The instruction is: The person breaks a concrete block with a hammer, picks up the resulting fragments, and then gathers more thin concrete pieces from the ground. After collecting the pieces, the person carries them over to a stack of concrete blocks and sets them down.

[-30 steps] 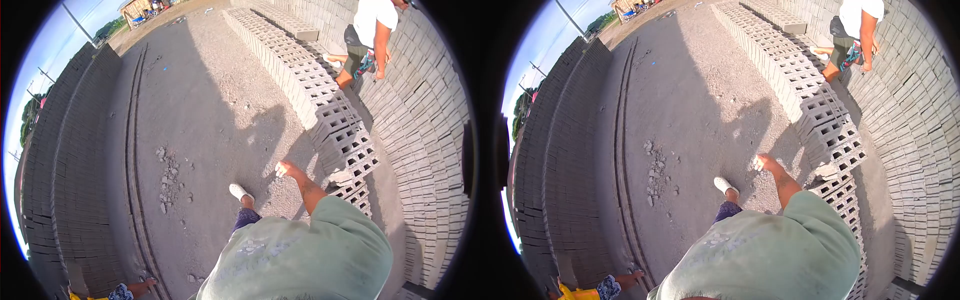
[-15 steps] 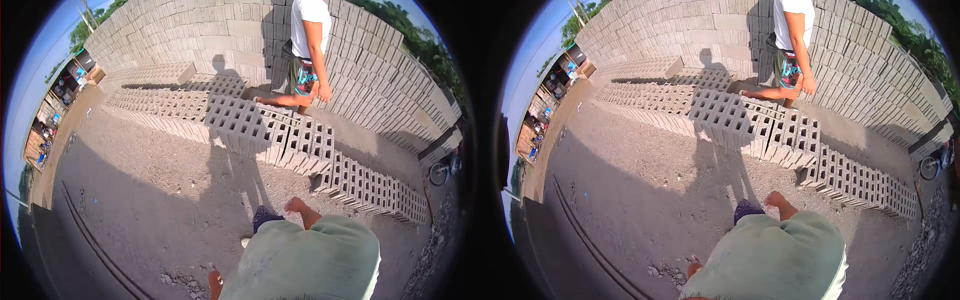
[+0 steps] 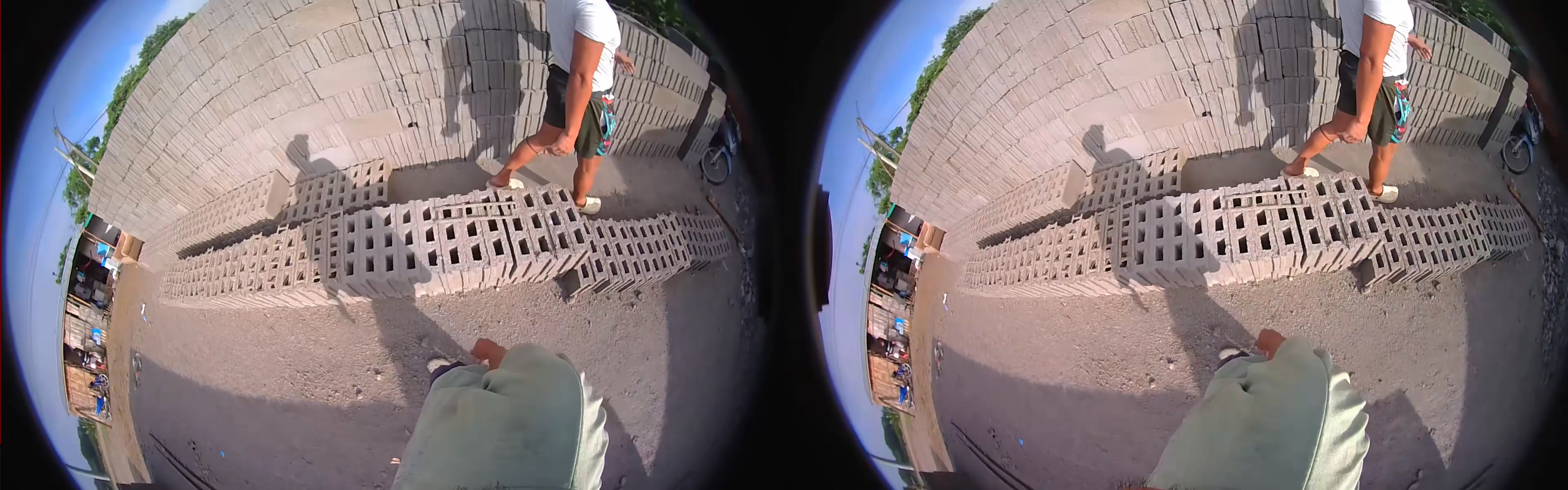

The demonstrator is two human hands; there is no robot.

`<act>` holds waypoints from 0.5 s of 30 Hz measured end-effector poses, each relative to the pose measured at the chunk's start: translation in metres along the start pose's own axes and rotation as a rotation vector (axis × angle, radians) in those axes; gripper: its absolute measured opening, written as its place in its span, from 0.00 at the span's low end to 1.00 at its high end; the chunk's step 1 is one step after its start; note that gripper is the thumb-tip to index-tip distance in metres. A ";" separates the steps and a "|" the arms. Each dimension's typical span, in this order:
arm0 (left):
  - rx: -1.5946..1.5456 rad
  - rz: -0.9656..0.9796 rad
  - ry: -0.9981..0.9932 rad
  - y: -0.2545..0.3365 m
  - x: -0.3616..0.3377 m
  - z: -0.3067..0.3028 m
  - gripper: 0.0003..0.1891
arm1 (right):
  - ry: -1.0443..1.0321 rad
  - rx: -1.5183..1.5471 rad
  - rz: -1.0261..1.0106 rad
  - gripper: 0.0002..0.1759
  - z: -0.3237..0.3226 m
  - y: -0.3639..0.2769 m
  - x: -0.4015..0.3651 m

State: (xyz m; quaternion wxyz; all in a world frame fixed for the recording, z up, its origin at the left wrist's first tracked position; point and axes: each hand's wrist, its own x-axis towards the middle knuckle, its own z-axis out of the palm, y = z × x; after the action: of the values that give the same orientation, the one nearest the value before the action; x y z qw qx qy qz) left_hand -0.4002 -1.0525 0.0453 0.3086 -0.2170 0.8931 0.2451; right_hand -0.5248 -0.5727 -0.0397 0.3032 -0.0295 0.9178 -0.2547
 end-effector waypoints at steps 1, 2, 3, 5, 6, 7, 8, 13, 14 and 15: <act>0.051 0.036 -0.035 0.009 0.021 -0.019 0.13 | 0.005 0.344 0.210 0.13 -0.042 -0.044 0.010; 0.089 0.064 -0.063 0.017 0.040 -0.040 0.13 | 0.095 0.169 0.040 0.13 -0.073 -0.074 0.026; 0.119 0.090 -0.097 0.025 0.058 -0.061 0.13 | 0.203 0.382 0.164 0.12 -0.091 -0.101 0.056; 0.142 0.112 -0.136 0.042 0.089 -0.105 0.13 | 0.404 0.144 -0.254 0.08 -0.065 -0.113 0.175; 0.142 0.117 -0.144 0.052 0.107 -0.124 0.13 | 0.411 0.426 -0.269 0.07 -0.112 -0.145 0.191; 0.138 0.122 -0.146 0.059 0.125 -0.142 0.13 | 0.322 0.554 -0.315 0.08 -0.170 -0.182 0.173; 0.138 0.124 -0.155 0.066 0.141 -0.159 0.13 | 0.332 0.556 -0.321 0.09 -0.200 -0.210 0.181; 0.156 0.125 -0.194 0.083 0.220 -0.224 0.13 | 0.455 0.577 -0.325 0.12 -0.220 -0.236 0.270; 0.158 0.127 -0.204 0.085 0.239 -0.237 0.13 | 0.407 0.470 -0.231 0.12 -0.213 -0.225 0.284; 0.161 0.129 -0.216 0.087 0.255 -0.249 0.13 | 0.356 0.364 -0.134 0.12 -0.205 -0.214 0.289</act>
State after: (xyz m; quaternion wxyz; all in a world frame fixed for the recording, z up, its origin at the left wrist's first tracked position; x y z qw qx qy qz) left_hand -0.7398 -1.1865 0.0757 0.4029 -0.1061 0.8836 0.2138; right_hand -0.8991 -0.7267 0.0486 0.1196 0.0101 0.8918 -0.4361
